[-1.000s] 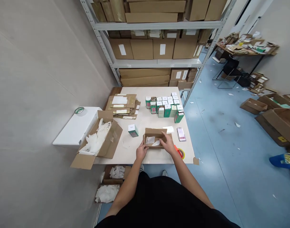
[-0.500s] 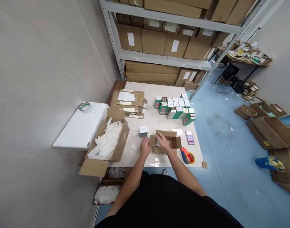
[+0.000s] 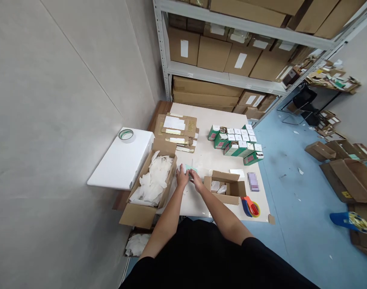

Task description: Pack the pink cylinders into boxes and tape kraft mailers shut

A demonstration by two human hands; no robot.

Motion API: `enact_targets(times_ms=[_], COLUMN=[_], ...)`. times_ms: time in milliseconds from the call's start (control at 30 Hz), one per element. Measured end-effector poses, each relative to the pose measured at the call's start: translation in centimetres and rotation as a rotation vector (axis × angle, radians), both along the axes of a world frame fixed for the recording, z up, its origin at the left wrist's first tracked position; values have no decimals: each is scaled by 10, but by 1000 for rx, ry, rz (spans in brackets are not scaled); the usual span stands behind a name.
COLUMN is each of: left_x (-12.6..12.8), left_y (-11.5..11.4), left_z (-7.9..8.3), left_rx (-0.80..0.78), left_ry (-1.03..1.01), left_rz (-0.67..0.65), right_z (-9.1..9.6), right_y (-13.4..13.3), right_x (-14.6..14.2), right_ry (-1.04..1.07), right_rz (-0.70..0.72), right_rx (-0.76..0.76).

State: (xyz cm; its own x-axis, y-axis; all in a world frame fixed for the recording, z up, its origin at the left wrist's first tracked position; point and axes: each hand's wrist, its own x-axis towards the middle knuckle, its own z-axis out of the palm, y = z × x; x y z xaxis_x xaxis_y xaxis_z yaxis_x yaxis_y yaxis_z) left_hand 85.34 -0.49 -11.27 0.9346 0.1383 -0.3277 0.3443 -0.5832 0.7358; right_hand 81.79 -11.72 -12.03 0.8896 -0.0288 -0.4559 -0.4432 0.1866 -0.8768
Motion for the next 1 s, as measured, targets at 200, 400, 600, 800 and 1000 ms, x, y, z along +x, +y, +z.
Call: enact_targets(times_ms=[200,400,600,800,1000], left_x=[-5,-29,-39,-49,-82], left_y=[16,23,8,-53,-128], left_z=[11,44,66,66,53], left_rx=[-46,-194,-281,-189,-212], left_ry=[-138,-353,-261,-158,11], left_rz=[46,74,-3,-262,-355], right_z=[-4,5,43,71,68], right_y=[-4,-21,-78,-144,-210], right_x=[8,-3,-19,-74,-125], right_ry=[22,-57,-108,-126,-107], right_rz=[9,-163,-282,-430,-524], right_rx=[-244,-368,-276,-368,-517])
